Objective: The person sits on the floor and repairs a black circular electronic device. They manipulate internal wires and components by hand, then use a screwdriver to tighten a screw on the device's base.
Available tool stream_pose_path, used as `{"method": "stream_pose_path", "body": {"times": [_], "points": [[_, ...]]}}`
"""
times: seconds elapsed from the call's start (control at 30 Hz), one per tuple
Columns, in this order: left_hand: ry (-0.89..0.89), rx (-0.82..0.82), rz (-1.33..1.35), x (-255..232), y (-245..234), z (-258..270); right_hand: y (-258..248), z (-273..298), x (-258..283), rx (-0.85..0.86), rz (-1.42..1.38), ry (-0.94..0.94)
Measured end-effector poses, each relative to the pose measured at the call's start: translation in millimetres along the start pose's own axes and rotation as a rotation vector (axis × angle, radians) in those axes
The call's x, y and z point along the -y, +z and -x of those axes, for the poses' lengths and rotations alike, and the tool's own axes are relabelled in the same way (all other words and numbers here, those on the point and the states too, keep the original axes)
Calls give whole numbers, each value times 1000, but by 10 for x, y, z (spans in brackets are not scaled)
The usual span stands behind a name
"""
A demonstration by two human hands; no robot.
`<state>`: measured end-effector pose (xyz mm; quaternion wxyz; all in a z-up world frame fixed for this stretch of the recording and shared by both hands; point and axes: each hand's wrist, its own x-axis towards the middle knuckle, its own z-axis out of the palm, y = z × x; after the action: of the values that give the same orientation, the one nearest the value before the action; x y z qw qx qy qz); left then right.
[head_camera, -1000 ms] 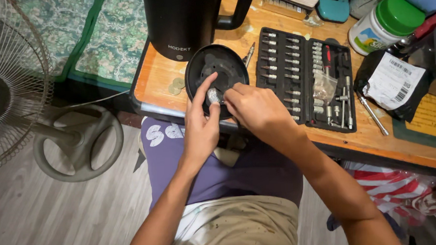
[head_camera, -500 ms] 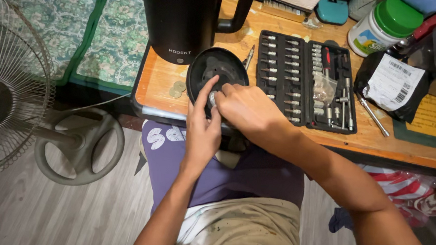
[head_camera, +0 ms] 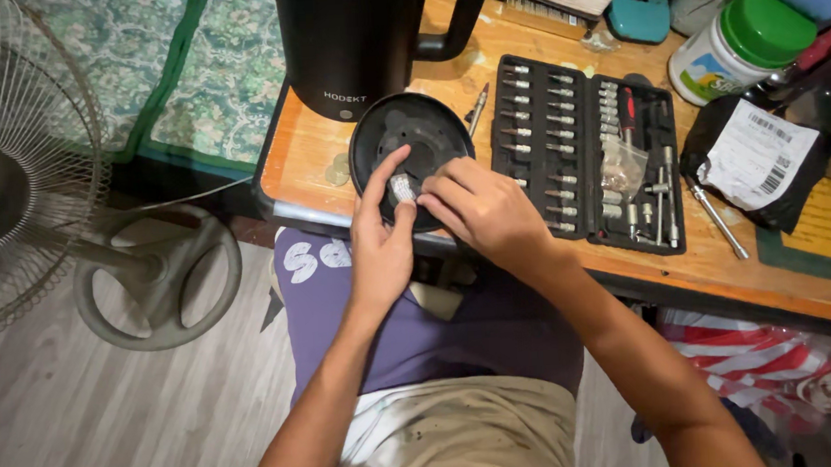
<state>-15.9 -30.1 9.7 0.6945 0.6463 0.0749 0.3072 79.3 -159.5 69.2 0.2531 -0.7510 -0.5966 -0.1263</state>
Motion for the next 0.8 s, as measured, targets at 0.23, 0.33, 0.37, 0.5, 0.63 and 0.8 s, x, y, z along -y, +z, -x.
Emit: {"method": "stream_pose_path", "body": {"times": [0.23,0.33,0.37,0.5,0.63,0.8], "points": [[-16,9,54,76,-22,-8,-26,-27,11,-61,-21,13],[-42,13,79,70,-47,15,-61,3,68,-64,-63,38],[-37,14,80,71,-49,15,-44,2,69,-54,-62,17],[-48,28,60,57,-46,31,25,-3,15,-32,-77,35],[-59,12,53,76,-73,-1,73,-28,-23,-28,-148,74],[-90,35,140,91,-107,-16,28,-48,-101,-86,-109,27]]}}
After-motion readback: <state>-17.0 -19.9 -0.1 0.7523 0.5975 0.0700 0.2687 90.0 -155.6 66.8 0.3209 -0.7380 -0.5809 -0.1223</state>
